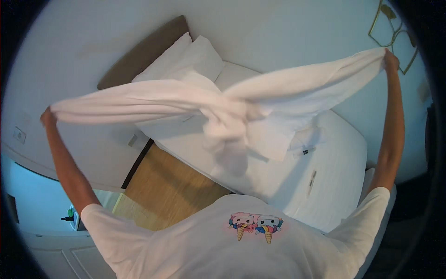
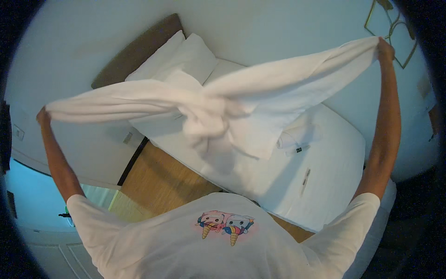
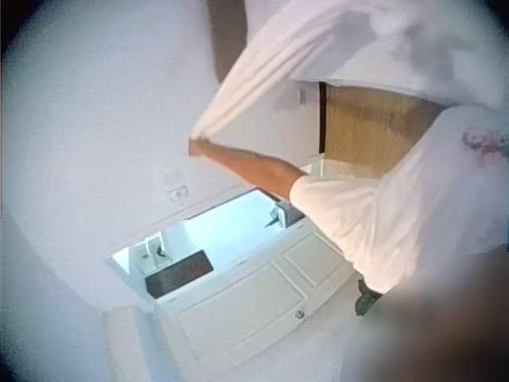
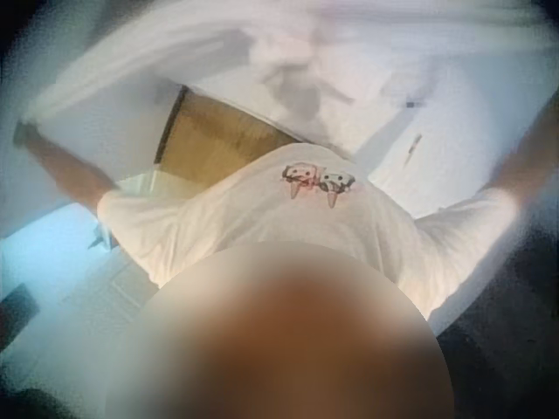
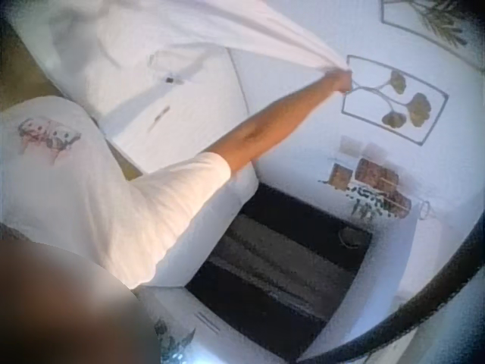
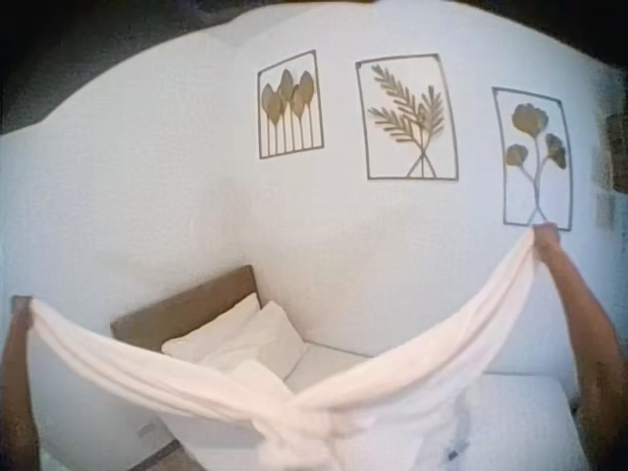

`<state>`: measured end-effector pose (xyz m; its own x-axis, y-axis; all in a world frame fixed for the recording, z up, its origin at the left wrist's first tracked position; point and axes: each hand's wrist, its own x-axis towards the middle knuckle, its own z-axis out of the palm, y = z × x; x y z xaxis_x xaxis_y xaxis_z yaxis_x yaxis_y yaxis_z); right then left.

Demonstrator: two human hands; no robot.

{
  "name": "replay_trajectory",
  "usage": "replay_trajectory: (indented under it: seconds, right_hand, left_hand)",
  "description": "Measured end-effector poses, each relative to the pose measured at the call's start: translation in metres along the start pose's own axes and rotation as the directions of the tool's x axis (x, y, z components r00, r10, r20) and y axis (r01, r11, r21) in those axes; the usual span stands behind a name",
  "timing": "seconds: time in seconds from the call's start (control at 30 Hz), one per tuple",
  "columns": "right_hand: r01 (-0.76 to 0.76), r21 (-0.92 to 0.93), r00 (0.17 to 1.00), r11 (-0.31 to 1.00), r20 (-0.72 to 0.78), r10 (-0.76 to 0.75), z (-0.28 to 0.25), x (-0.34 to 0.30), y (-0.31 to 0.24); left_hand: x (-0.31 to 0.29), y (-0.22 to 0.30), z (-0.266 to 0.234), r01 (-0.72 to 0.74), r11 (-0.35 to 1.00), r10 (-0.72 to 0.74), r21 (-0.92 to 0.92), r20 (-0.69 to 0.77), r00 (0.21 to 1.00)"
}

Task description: The person folds several white towels by hand on two different beds and places toothbrushes on top of the folded stacks.

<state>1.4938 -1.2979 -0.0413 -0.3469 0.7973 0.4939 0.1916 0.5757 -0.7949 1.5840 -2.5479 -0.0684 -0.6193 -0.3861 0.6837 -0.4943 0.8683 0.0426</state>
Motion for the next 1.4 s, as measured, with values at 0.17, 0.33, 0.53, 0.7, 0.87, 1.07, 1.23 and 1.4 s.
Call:
replay_trajectory:
  seconds: [0.17, 0.33, 0.53, 0.7, 0.87, 1.07, 1.23, 1.4]
  right_hand:
    - [-0.018, 0.217, 0.987, 0.976, 0.157, -0.017, -0.023, 0.029, -0.064]
    - [-0.123, 0.472, 0.964, 0.873, 0.265, -0.007, -0.097, 0.021, -0.072]
    - [-0.23, 0.707, 0.957, 0.669, 0.289, 0.024, -0.078, -0.003, -0.076]
    - [-0.214, 0.865, 0.974, 0.453, 0.224, 0.033, -0.125, 0.049, -0.092]
    - [-0.289, 0.841, 0.953, 0.457, 0.299, 0.051, -0.077, 0.049, -0.065]
    - [-0.358, 0.759, 0.919, 0.544, 0.389, 0.062, 0.003, 0.025, -0.057]
    - [-0.37, 0.695, 0.888, 0.616, 0.459, 0.016, 0.05, -0.006, -0.041]
    - [-0.343, 0.611, 0.884, 0.714, 0.467, 0.025, 0.066, -0.048, -0.057]
  left_hand:
    - [-0.074, -0.159, -0.066, 0.344, 0.936, -0.34, -0.073, 0.064, 0.938]
    - [-0.072, -0.126, 0.015, 0.248, 0.963, -0.258, 0.11, 0.088, 0.962]
    - [-0.089, -0.144, -0.006, 0.361, 0.9, -0.384, 0.245, 0.05, 0.922]
    - [-0.126, -0.158, -0.031, 0.557, 0.827, -0.559, 0.08, 0.008, 0.829]
    - [-0.122, -0.143, -0.069, 0.63, 0.774, -0.627, 0.063, -0.057, 0.777]
    - [-0.145, -0.077, 0.0, 0.204, 0.626, -0.488, 0.752, 0.175, 0.855]
    - [-0.158, -0.09, 0.034, -0.084, 0.669, -0.317, 0.738, 0.385, 0.867]
    - [-0.211, -0.107, 0.105, 0.409, 0.836, -0.515, 0.366, 0.262, 0.816]
